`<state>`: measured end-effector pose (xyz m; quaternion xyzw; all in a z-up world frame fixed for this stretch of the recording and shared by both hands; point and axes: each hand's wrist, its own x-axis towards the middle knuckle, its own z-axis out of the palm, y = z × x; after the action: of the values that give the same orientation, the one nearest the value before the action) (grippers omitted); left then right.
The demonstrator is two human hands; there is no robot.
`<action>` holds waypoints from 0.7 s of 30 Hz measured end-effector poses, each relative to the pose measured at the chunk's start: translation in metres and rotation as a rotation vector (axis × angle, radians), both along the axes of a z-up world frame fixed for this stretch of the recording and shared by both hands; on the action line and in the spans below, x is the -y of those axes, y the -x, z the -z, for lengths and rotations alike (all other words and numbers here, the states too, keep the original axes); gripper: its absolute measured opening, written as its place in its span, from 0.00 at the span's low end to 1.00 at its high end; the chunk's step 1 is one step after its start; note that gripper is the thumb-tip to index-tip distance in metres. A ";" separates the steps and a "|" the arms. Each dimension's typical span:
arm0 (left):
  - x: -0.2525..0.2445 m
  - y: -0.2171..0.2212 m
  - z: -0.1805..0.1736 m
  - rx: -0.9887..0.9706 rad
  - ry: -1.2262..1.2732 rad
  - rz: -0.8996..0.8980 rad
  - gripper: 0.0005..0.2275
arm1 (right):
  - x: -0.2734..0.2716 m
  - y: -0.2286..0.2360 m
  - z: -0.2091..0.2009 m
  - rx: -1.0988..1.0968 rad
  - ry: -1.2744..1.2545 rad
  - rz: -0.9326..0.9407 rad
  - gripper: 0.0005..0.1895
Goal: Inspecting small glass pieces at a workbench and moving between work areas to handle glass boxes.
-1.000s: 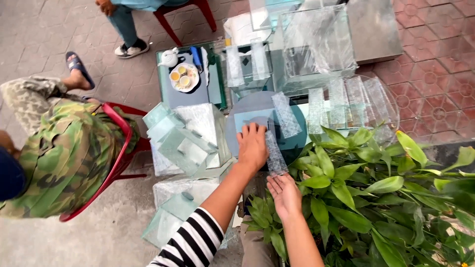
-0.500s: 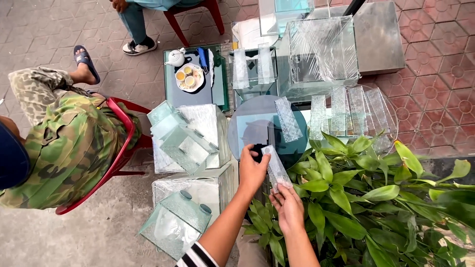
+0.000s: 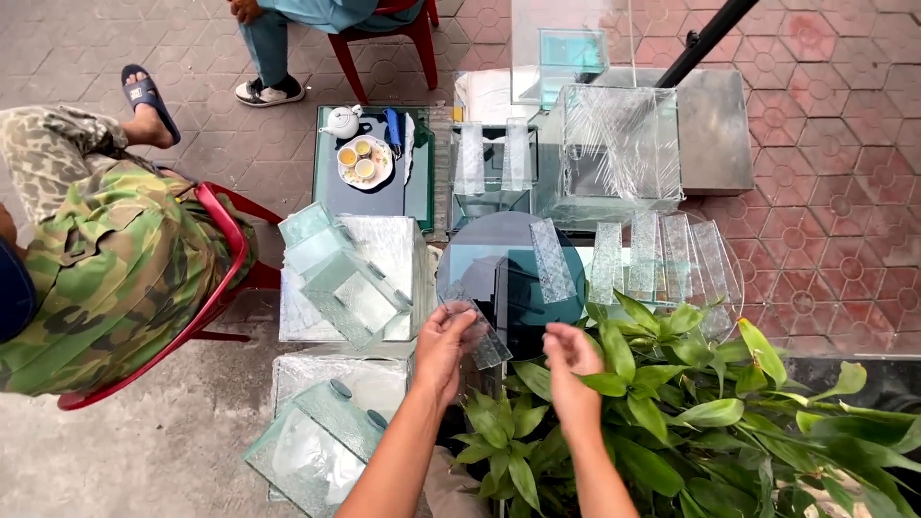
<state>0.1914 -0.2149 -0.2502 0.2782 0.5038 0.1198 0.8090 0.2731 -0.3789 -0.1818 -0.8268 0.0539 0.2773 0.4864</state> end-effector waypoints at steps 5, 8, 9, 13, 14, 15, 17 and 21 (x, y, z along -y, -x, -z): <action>-0.018 0.037 -0.023 -0.065 -0.101 -0.046 0.11 | -0.029 -0.132 0.096 0.664 0.207 -0.408 0.18; -0.020 0.060 -0.026 -0.107 -0.116 -0.048 0.11 | -0.051 -0.181 0.121 0.844 0.382 -0.658 0.26; -0.021 0.069 -0.030 -0.127 -0.116 -0.038 0.11 | -0.060 -0.192 0.127 0.867 0.483 -0.784 0.28; -0.021 0.092 -0.052 -0.134 -0.103 -0.066 0.11 | -0.061 -0.204 0.146 0.854 0.572 -0.859 0.29; -0.022 0.098 -0.051 -0.131 -0.107 -0.062 0.12 | -0.061 -0.203 0.151 0.860 0.581 -0.863 0.28; -0.019 0.100 -0.048 -0.121 -0.102 -0.051 0.12 | -0.053 -0.207 0.153 0.868 0.603 -0.863 0.27; -0.014 0.105 -0.049 -0.130 -0.097 -0.043 0.13 | -0.046 -0.199 0.151 0.840 0.620 -0.870 0.27; -0.008 0.108 -0.049 -0.142 -0.098 -0.016 0.13 | -0.025 -0.176 0.143 0.841 0.589 -0.875 0.26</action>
<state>0.0838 -0.2067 -0.2013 0.3211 0.5556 0.1304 0.7558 0.4493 -0.3539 -0.3245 -0.9082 -0.4066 0.0768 0.0633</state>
